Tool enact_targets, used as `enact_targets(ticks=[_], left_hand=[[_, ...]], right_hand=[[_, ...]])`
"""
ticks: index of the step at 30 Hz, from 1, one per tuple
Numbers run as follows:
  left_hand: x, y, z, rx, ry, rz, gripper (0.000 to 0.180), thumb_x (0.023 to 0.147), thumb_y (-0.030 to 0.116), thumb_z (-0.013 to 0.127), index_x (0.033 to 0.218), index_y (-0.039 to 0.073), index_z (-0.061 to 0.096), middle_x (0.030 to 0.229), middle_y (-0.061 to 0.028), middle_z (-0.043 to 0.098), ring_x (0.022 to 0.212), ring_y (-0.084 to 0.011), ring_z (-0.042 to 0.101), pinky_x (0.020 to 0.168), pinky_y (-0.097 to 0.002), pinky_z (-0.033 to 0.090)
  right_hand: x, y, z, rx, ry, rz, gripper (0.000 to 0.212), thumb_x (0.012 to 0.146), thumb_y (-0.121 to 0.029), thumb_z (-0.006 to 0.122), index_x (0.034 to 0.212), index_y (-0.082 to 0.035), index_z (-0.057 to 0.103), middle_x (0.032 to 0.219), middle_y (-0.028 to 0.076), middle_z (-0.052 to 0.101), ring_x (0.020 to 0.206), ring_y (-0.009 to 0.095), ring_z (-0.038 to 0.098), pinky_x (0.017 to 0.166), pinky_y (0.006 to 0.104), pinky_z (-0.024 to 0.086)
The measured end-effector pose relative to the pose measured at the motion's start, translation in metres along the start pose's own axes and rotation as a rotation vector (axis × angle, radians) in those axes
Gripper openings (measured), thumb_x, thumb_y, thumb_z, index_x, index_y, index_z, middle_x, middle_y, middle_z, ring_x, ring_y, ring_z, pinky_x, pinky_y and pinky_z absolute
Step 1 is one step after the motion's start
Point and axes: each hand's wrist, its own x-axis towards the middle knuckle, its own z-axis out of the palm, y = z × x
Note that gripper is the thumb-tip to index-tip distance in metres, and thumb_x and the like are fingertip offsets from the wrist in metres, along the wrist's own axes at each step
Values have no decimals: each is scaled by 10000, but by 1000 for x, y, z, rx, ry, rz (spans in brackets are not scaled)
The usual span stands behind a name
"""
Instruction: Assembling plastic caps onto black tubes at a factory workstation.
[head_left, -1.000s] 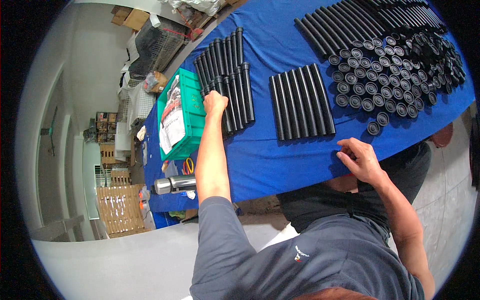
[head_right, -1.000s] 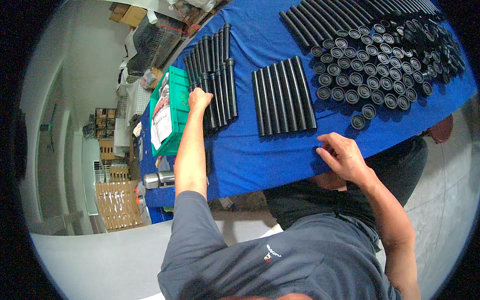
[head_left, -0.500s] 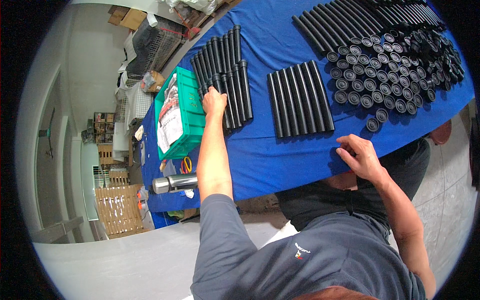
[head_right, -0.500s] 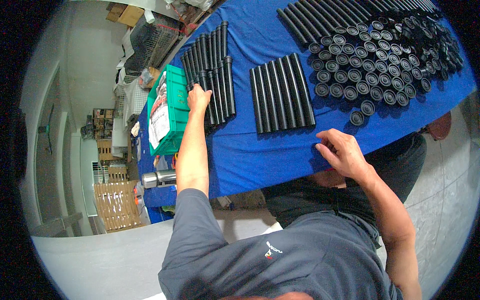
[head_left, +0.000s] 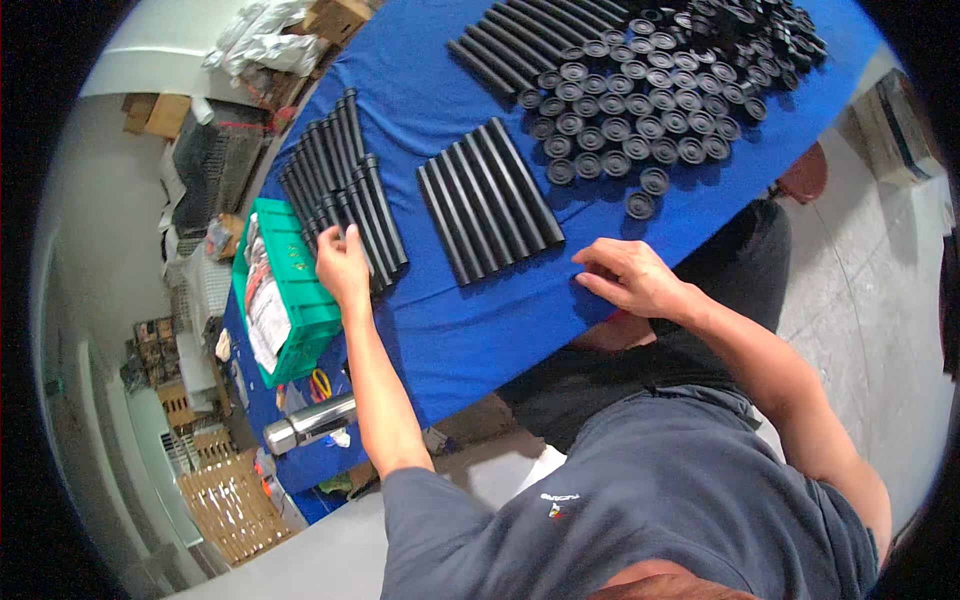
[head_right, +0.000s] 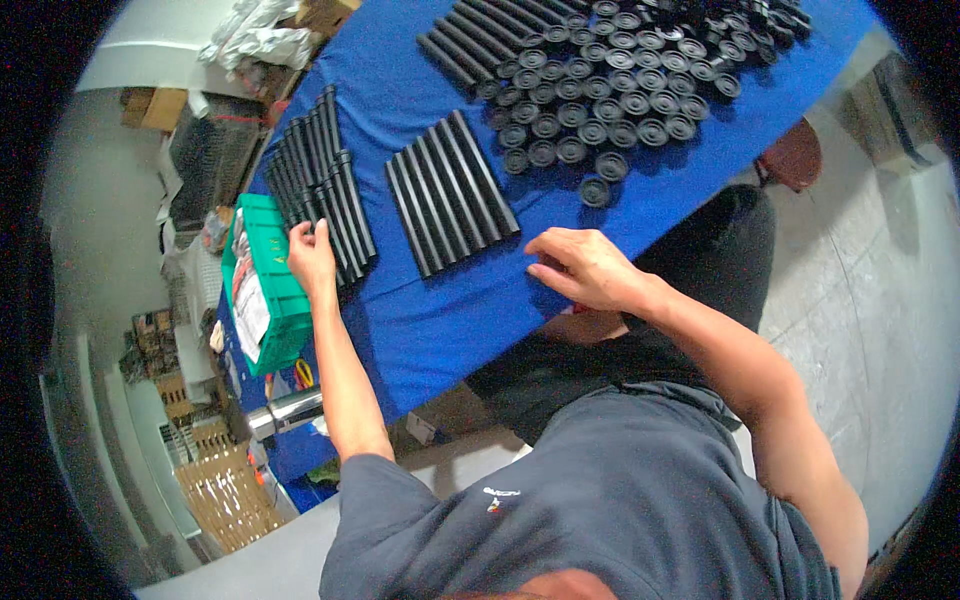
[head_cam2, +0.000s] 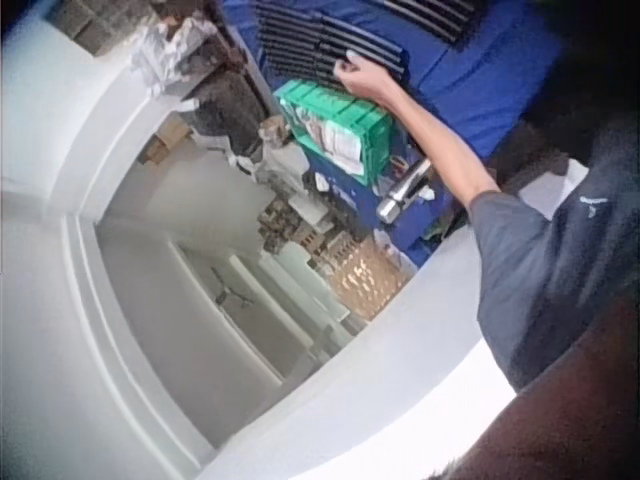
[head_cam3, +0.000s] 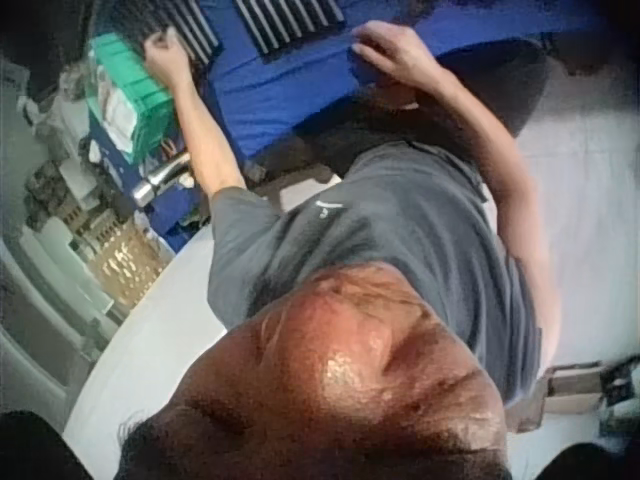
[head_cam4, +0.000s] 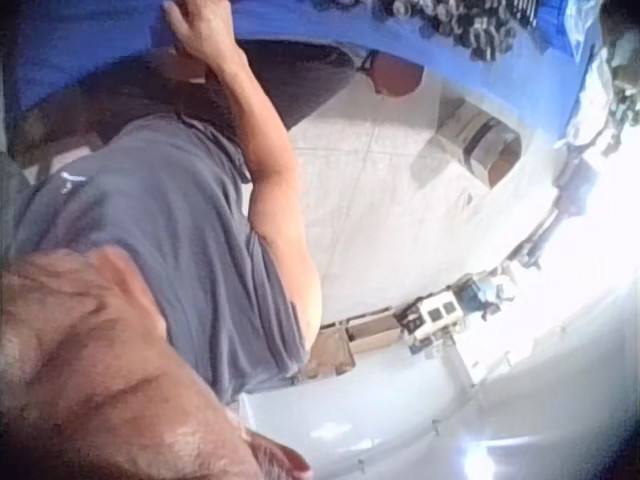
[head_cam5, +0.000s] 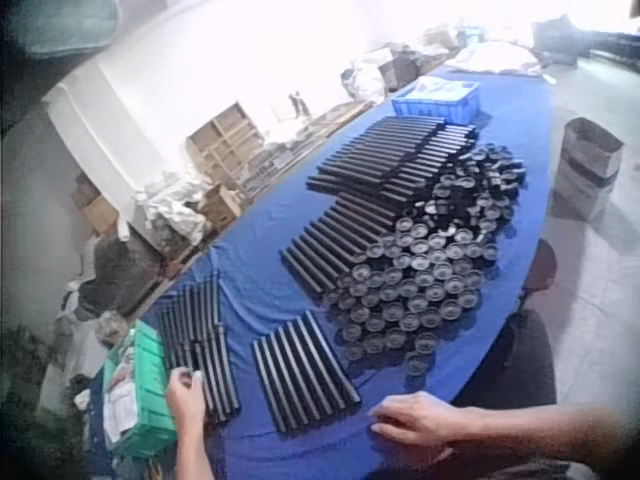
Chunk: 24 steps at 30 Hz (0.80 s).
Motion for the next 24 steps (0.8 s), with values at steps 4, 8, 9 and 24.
enact_targets(ticks=[4,8,9,24], left_hand=[[-81,24,13,-362,22,90,316,922,215,675,1149,-4,649,947,-126,700,812,-195,658,701,-336,532],[-150,51,31,-489,-179,219,426,984,260,577,1314,-10,577,1402,-220,524,1313,-362,491,1088,-420,386],[-154,51,35,-431,-181,284,423,988,272,570,1299,-14,590,1411,-228,514,1316,-373,487,1102,-426,367],[-163,42,38,-354,51,71,261,907,138,653,1112,-24,645,1180,-211,653,1163,-371,598,1005,-441,457]], right_hand=[[-1,3,7,-85,46,-158,161,877,-122,659,994,-19,619,851,141,608,782,348,632,681,435,527],[-8,2,9,-194,136,-213,162,815,-90,694,967,-64,644,874,104,597,779,321,620,676,418,518],[-10,0,2,-364,238,-301,212,785,-93,712,987,-75,652,901,95,599,808,315,615,692,418,507],[5,-5,-54,-1047,136,-115,477,757,-214,776,1208,-159,629,1499,192,340,1417,404,257,1166,547,209]])
